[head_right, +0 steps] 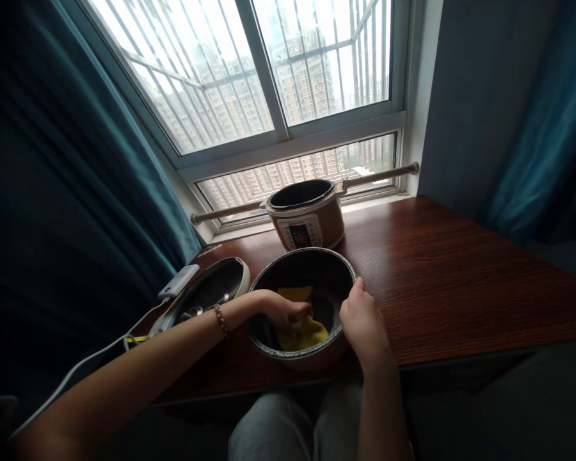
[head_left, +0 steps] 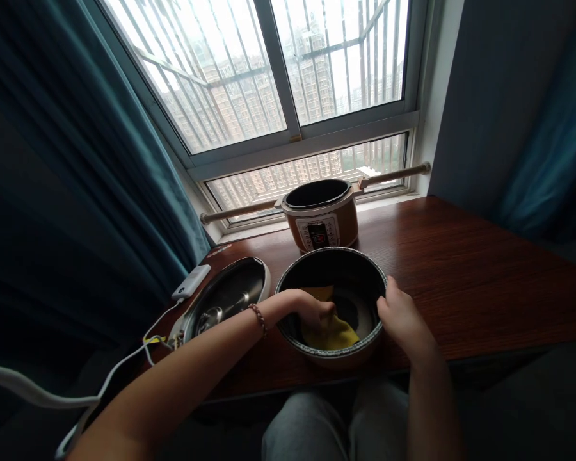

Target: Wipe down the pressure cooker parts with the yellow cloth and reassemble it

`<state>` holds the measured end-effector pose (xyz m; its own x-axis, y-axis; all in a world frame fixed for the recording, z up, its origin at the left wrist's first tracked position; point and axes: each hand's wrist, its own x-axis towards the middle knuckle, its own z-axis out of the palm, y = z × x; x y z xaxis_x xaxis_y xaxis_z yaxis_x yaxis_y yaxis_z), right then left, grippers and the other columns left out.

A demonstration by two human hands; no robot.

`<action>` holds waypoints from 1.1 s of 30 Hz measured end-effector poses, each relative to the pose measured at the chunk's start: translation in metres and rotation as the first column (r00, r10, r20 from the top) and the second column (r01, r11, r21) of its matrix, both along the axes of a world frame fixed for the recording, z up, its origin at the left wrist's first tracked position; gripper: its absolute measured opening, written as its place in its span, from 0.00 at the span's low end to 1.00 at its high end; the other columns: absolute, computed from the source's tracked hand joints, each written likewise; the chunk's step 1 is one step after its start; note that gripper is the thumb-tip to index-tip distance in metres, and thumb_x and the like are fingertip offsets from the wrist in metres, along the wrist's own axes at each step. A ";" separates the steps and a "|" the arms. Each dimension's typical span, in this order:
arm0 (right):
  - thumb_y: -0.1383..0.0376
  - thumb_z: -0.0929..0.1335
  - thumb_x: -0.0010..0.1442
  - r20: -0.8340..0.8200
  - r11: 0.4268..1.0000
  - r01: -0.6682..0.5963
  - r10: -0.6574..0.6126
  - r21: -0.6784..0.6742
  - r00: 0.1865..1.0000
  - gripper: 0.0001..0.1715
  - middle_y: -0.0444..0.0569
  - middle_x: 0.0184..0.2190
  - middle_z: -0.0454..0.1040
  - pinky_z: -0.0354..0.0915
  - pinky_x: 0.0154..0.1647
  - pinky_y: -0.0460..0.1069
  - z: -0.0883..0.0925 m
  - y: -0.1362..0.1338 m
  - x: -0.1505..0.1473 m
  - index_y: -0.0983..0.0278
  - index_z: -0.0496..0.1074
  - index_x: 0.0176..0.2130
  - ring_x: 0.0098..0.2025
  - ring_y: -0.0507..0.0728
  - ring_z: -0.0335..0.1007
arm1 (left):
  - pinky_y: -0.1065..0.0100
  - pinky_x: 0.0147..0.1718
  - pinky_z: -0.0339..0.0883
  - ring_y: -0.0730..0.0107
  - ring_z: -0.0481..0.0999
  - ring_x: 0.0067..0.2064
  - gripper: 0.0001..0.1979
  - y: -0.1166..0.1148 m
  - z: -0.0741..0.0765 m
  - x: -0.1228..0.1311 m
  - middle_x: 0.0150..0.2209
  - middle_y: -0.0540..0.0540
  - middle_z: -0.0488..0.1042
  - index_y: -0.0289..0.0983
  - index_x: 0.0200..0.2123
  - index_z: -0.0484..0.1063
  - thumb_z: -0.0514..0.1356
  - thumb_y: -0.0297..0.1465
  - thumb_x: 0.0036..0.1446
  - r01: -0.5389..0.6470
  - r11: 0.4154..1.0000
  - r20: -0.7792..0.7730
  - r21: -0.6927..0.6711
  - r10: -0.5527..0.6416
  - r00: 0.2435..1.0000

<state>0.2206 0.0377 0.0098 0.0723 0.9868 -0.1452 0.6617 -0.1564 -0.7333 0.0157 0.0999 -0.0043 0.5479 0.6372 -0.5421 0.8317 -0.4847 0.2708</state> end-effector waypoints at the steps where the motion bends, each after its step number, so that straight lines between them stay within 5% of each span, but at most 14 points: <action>1: 0.72 0.56 0.57 0.003 1.000 0.001 -0.001 -0.002 1.000 0.24 0.61 0.41 0.72 0.60 0.41 0.47 0.000 0.000 0.000 0.72 0.57 0.54 0.45 0.59 0.69 | 0.72 0.34 0.67 0.65 0.75 0.39 0.31 -0.004 0.009 0.003 0.43 0.47 0.75 0.38 0.51 0.66 0.65 0.31 0.40 0.023 0.995 0.010 -0.096 -0.022 1.000; 4: 0.72 0.56 0.57 0.012 1.000 0.003 -0.003 0.003 1.000 0.24 0.61 0.41 0.72 0.60 0.40 0.47 -0.001 0.001 0.000 0.72 0.57 0.54 0.45 0.59 0.69 | 0.69 0.40 0.67 0.65 0.74 0.43 0.27 -0.017 0.044 0.011 0.46 0.45 0.74 0.37 0.54 0.63 0.59 0.31 0.50 0.063 0.963 0.090 -0.261 -0.040 0.995; 7: 0.72 0.56 0.57 0.025 1.000 0.007 -0.007 0.004 1.000 0.24 0.61 0.40 0.72 0.60 0.40 0.47 -0.003 0.002 0.000 0.71 0.57 0.54 0.45 0.60 0.69 | 0.65 0.48 0.63 0.63 0.71 0.49 0.23 -0.038 0.085 0.010 0.51 0.42 0.70 0.36 0.56 0.61 0.53 0.34 0.57 -0.073 0.996 0.268 0.057 0.055 0.962; 9: 0.71 0.57 0.57 0.035 1.000 0.009 -0.010 0.003 0.999 0.23 0.61 0.40 0.73 0.60 0.39 0.47 -0.004 0.003 0.000 0.72 0.58 0.53 0.45 0.60 0.69 | 0.66 0.49 0.63 0.64 0.69 0.51 0.21 -0.056 0.104 0.005 0.52 0.44 0.69 0.38 0.54 0.63 0.53 0.35 0.58 -0.301 0.913 0.512 0.276 0.125 0.850; 11: 0.71 0.57 0.57 0.038 1.000 0.008 -0.009 0.012 0.999 0.23 0.61 0.40 0.73 0.60 0.39 0.47 -0.005 0.003 0.000 0.72 0.59 0.53 0.44 0.60 0.69 | 0.66 0.49 0.63 0.65 0.70 0.51 0.18 -0.073 0.107 -0.002 0.51 0.45 0.70 0.39 0.51 0.65 0.53 0.36 0.58 -0.532 0.777 0.714 0.337 0.158 0.682; 15: 0.69 0.58 0.58 0.028 1.000 -0.004 0.003 0.029 1.000 0.23 0.60 0.41 0.73 0.60 0.40 0.47 -0.007 0.003 0.001 0.72 0.59 0.53 0.45 0.59 0.69 | 0.63 0.54 0.60 0.64 0.69 0.52 0.16 -0.091 0.075 -0.013 0.49 0.45 0.71 0.38 0.47 0.68 0.55 0.37 0.57 -0.857 0.435 0.915 0.275 0.154 0.372; 17: 0.68 0.58 0.58 0.034 0.999 -0.005 0.004 0.034 0.999 0.25 0.60 0.42 0.72 0.61 0.41 0.47 -0.008 0.004 0.001 0.72 0.57 0.55 0.45 0.59 0.69 | 0.62 0.55 0.59 0.64 0.68 0.53 0.17 -0.092 0.053 -0.018 0.50 0.44 0.71 0.37 0.47 0.68 0.56 0.37 0.56 -0.916 0.314 0.934 0.251 0.168 0.314; 21: 0.67 0.58 0.59 0.081 0.999 0.015 -0.017 0.032 0.997 0.29 0.64 0.45 0.71 0.62 0.45 0.51 -0.011 0.003 -0.002 0.75 0.54 0.58 0.47 0.62 0.68 | 0.58 0.56 0.58 0.59 0.66 0.55 0.21 -0.089 0.026 -0.030 0.53 0.40 0.68 0.35 0.50 0.66 0.56 0.38 0.55 -0.947 0.180 0.898 0.265 0.311 0.311; 26: 0.68 0.62 0.58 0.138 0.940 0.106 -0.158 0.325 0.978 0.35 0.68 0.60 0.54 0.52 0.59 0.54 -0.001 -0.008 -0.008 0.82 0.49 0.60 0.62 0.65 0.50 | 0.56 0.55 0.57 0.54 0.64 0.57 0.24 -0.087 0.015 -0.044 0.53 0.32 0.66 0.28 0.51 0.64 0.53 0.38 0.56 -0.947 0.187 0.822 0.261 0.472 0.319; 28: 0.68 0.62 0.58 0.095 0.893 0.111 -0.168 0.437 0.981 0.33 0.63 0.60 0.56 0.52 0.59 0.52 0.010 -0.014 -0.011 0.78 0.53 0.60 0.61 0.62 0.52 | 0.57 0.55 0.58 0.54 0.64 0.56 0.24 -0.086 0.011 -0.047 0.53 0.32 0.66 0.28 0.52 0.64 0.52 0.38 0.57 -0.947 0.222 0.814 0.233 0.489 0.314; 30: 0.68 0.62 0.58 0.066 0.892 0.031 -0.067 0.451 0.996 0.27 0.57 0.55 0.65 0.57 0.56 0.50 0.022 -0.017 -0.016 0.71 0.60 0.57 0.56 0.58 0.61 | 0.58 0.54 0.59 0.55 0.66 0.55 0.23 -0.084 0.008 -0.048 0.53 0.33 0.67 0.29 0.52 0.64 0.51 0.37 0.57 -0.942 0.247 0.812 0.226 0.486 0.323; 33: 0.67 0.63 0.58 0.161 0.909 -0.296 0.259 0.292 0.952 0.22 0.53 0.47 0.72 0.62 0.49 0.48 0.040 -0.011 -0.031 0.65 0.67 0.53 0.48 0.56 0.69 | 0.59 0.53 0.60 0.57 0.68 0.53 0.21 -0.083 0.005 -0.050 0.52 0.35 0.68 0.30 0.51 0.65 0.51 0.36 0.57 -0.937 0.284 0.822 0.204 0.470 0.321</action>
